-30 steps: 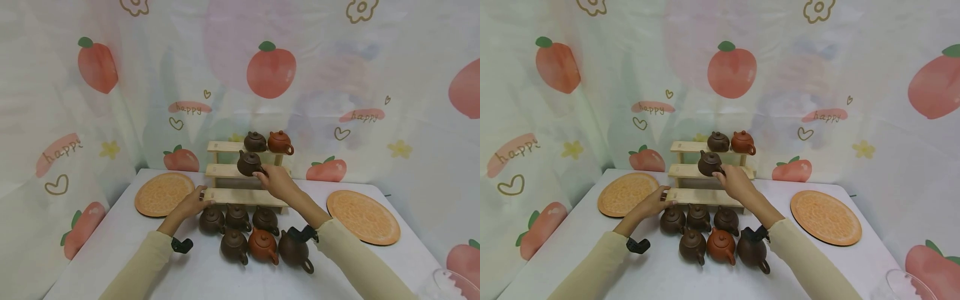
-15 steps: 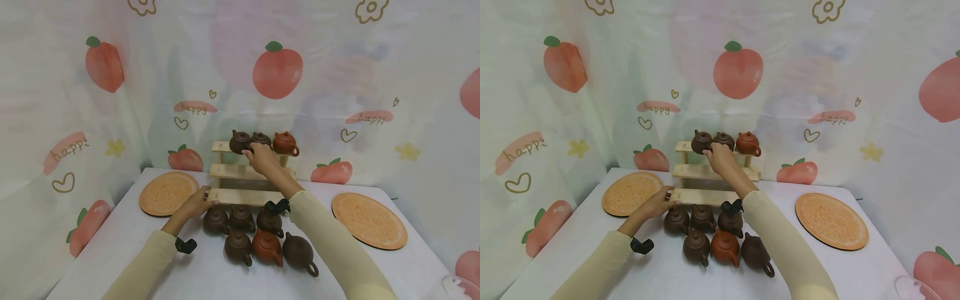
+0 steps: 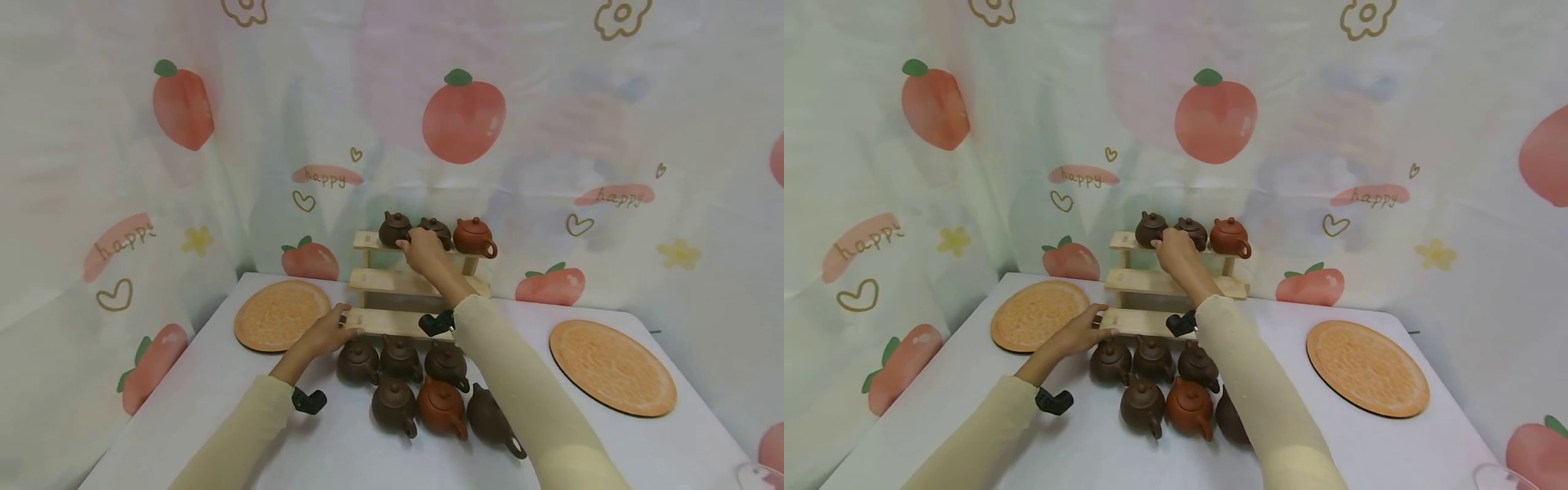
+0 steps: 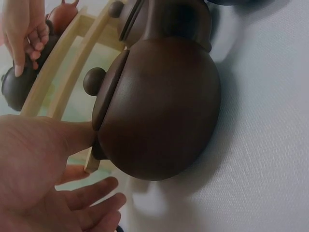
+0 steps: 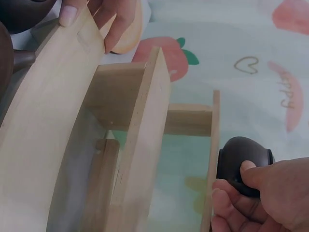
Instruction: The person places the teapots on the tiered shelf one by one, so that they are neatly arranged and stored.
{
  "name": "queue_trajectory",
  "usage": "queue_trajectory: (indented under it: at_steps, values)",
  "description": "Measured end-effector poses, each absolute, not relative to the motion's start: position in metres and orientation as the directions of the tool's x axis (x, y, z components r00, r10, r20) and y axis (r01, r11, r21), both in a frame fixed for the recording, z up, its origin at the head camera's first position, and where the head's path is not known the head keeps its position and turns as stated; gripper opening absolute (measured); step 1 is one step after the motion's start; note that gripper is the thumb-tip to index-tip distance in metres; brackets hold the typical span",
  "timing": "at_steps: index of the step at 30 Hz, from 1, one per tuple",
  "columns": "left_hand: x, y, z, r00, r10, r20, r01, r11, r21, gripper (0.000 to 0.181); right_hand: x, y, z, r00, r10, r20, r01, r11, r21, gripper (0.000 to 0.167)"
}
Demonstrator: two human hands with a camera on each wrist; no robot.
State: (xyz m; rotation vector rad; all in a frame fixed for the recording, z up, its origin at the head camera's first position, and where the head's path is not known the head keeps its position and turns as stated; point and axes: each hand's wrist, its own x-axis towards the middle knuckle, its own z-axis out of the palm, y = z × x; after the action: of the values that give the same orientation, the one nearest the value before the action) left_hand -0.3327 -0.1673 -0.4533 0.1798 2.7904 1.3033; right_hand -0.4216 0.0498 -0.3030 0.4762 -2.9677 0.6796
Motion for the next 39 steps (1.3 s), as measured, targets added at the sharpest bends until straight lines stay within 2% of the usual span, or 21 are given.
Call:
queue_trajectory:
  at_steps: [9, 16, 22, 24, 33, 36, 39]
  values:
    - [-0.334, -0.167, -0.454, -0.992, 0.121, -0.021, 0.062, 0.644, 0.762, 0.065, -0.426, 0.047, -0.305, -0.952, -0.265, 0.151, -0.304, 0.86, -0.409, 0.05]
    - [-0.331, -0.165, -0.452, -0.992, 0.123, -0.03, 0.057, 0.646, 0.761, 0.066, -0.423, 0.051, -0.31, -0.948, -0.238, 0.21, -0.309, 0.845, -0.436, 0.037]
    - [-0.327, -0.166, -0.447, -0.991, 0.13, -0.038, 0.056, 0.644, 0.763, 0.067, -0.413, 0.06, -0.316, -0.937, -0.261, 0.23, -0.337, 0.843, -0.419, 0.043]
    - [-0.327, -0.167, -0.447, -0.99, 0.133, -0.04, 0.056, 0.643, 0.763, 0.066, -0.406, 0.067, -0.319, -0.931, -0.291, 0.223, -0.359, 0.841, -0.403, 0.045]
    - [-0.329, -0.167, -0.451, -0.99, 0.137, -0.04, 0.058, 0.64, 0.766, 0.066, -0.359, 0.122, -0.335, -0.878, -0.429, 0.212, -0.479, 0.792, -0.379, 0.034]
    - [-0.329, -0.167, -0.451, -0.99, 0.135, -0.037, 0.059, 0.645, 0.762, 0.066, -0.333, 0.146, -0.345, -0.875, -0.442, 0.198, -0.484, 0.78, -0.397, 0.034]
    - [-0.329, -0.166, -0.45, -0.989, 0.14, -0.046, 0.057, 0.651, 0.757, 0.066, -0.305, 0.17, -0.358, -0.9, -0.404, 0.165, -0.435, 0.803, -0.407, 0.034]
